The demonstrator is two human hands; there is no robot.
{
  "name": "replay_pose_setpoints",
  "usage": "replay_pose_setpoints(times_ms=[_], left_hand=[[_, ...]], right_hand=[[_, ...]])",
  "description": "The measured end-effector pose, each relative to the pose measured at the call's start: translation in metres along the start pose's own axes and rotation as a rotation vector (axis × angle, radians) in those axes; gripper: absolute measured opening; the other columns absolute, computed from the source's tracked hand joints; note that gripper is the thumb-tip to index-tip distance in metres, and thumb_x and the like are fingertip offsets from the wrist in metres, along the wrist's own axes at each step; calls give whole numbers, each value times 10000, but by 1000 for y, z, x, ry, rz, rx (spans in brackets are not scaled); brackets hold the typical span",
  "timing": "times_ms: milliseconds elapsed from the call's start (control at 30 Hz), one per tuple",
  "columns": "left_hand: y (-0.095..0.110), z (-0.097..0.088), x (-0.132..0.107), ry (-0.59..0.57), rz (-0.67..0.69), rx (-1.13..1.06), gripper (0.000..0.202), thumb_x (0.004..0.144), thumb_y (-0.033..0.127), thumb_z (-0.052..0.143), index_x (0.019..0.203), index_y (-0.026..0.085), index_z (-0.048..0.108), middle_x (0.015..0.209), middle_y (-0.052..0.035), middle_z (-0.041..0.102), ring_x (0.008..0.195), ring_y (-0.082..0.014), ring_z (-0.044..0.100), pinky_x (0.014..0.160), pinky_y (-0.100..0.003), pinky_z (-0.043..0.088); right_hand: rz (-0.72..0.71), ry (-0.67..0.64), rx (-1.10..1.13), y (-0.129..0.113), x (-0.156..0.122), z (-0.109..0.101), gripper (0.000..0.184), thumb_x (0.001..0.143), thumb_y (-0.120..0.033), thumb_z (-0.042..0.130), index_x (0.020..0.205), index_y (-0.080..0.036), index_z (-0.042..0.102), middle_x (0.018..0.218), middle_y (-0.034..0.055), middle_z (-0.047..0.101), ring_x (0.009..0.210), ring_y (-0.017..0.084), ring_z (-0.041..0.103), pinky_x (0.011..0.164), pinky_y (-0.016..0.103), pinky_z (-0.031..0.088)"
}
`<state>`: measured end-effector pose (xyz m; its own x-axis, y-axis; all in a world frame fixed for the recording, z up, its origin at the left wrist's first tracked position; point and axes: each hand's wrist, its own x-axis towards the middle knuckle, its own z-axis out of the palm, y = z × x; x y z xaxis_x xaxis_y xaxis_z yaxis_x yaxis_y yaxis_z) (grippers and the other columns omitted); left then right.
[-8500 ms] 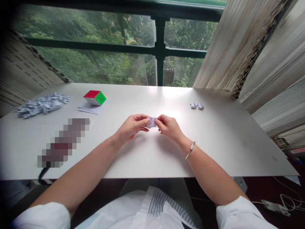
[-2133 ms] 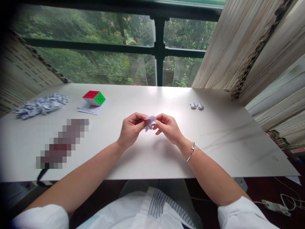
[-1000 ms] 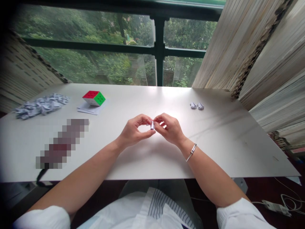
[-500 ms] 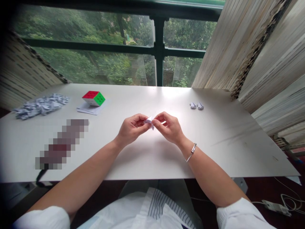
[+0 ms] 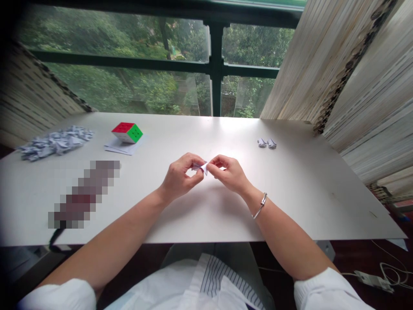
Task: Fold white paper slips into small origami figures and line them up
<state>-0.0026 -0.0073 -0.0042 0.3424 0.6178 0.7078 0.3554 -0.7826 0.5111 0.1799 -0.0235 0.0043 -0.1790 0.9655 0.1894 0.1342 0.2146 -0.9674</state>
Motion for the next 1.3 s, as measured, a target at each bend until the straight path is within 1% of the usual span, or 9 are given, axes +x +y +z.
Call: replay_pose_setpoints(times_ms=[167, 300, 433, 600, 767, 933, 1033, 1167, 1300], left_hand=[[-1, 1, -1, -8, 36, -6, 195, 785, 67, 565, 934, 191, 589, 890, -28, 640, 759, -127, 619, 653, -246, 525], [-3, 1, -2, -5, 77, -17, 191, 823, 70, 555, 964, 195, 586, 940, -42, 643, 844, -142, 640, 643, -240, 531], [-2, 1, -2, -18, 74, -37, 156, 850, 105, 568, 974, 197, 593, 971, -53, 654, 888, -151, 650, 657, -241, 539], [0, 0, -1, -22, -42, -101, 173, 810, 132, 607, 973, 191, 609, 972, -59, 662, 845, -154, 651, 728, -278, 549], [-2, 0, 0, -74, -188, -313, 304, 749, 136, 664, 1044, 184, 605, 1072, -88, 644, 898, -168, 654, 784, -292, 546], [-5, 2, 0, -4, -296, -514, 197, 798, 207, 664, 987, 166, 627, 1015, -85, 644, 899, -169, 647, 788, -297, 546], [-6, 2, -1, 46, -276, -494, 133, 843, 259, 646, 940, 167, 652, 1014, -87, 641, 916, -180, 648, 781, -305, 544], [-4, 0, -1, 35, -198, -359, 156, 896, 315, 617, 935, 183, 691, 997, -88, 658, 910, -183, 645, 757, -302, 529], [-2, -3, 1, 38, -126, -284, 188, 927, 354, 584, 929, 201, 694, 941, -76, 685, 940, -192, 642, 827, -331, 519]], right_hand=[[88, -5, 66, -5, 0, 0, 244, 755, -393, 739, 766, -161, 662, 757, 22, 649, 683, 132, 588, 616, 276, 538], [163, -56, 139, -8, -1, -1, 325, 783, -485, 704, 792, -162, 670, 808, 35, 652, 753, 145, 604, 621, 264, 547], [156, -94, 142, -7, -1, -1, 339, 731, -492, 762, 798, -174, 667, 858, 27, 628, 785, 143, 596, 610, 244, 545], [163, -71, 204, -7, 0, -2, 328, 719, -471, 774, 773, -174, 645, 781, 9, 615, 744, 132, 591, 575, 228, 527], [148, -41, 243, -7, 0, -3, 325, 706, -455, 783, 765, -176, 626, 764, -3, 608, 696, 114, 574, 563, 225, 524], [131, -28, 253, -6, 1, -4, 285, 721, -413, 776, 751, -170, 630, 742, -8, 587, 678, 104, 551, 541, 210, 515], [156, -50, 251, -5, 1, -5, 276, 739, -412, 761, 759, -169, 631, 740, 0, 602, 689, 112, 561, 526, 203, 504], [182, -82, 240, -6, 1, -5, 292, 753, -440, 747, 776, -176, 625, 734, 6, 619, 715, 126, 590, 515, 193, 492], [185, -106, 244, -8, 0, -4, 307, 745, -446, 757, 776, -175, 616, 729, 5, 615, 690, 122, 600, 499, 189, 492]])
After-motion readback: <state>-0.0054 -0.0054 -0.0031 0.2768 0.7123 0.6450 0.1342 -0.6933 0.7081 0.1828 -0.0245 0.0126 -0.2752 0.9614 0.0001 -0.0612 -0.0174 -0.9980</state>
